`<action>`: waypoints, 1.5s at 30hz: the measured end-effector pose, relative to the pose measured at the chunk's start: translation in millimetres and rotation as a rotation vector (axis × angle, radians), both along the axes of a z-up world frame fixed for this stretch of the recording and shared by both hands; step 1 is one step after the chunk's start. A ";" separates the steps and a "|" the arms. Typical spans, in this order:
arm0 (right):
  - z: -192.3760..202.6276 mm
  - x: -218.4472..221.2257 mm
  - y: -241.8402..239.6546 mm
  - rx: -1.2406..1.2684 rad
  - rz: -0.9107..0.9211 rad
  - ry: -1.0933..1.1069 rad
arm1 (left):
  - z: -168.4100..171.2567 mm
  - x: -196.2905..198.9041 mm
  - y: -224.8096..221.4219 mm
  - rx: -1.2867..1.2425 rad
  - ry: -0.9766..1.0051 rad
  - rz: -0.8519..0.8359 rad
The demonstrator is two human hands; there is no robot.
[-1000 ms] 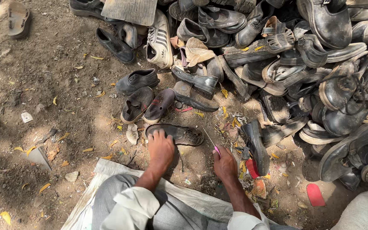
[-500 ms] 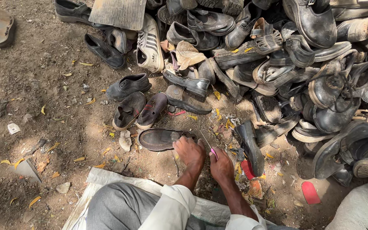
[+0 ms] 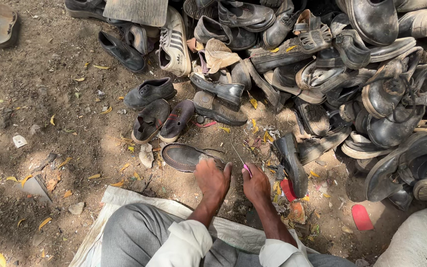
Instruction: The person cleans and repairs multiple pairs of shoes by hand using a small brush to remove debris and a sharp tool to trim material, handling several shoes from a large pile one by one.
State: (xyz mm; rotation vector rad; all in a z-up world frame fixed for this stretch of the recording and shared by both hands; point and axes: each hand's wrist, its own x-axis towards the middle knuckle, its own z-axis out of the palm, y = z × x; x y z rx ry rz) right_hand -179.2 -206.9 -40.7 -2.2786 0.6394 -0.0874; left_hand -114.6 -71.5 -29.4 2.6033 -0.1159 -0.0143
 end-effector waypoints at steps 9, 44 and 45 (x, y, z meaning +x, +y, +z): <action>-10.3 0.7 -3.2 -0.007 0.008 0.068 | -54.9 10.0 -19.2 -0.052 0.098 0.110; -8.9 -50.8 -26.5 -0.469 0.337 0.143 | -76.7 17.6 18.9 -0.676 -0.008 -0.025; -7.2 -51.5 -25.1 -0.453 0.329 0.199 | -73.4 18.7 19.2 -0.704 -0.003 -0.034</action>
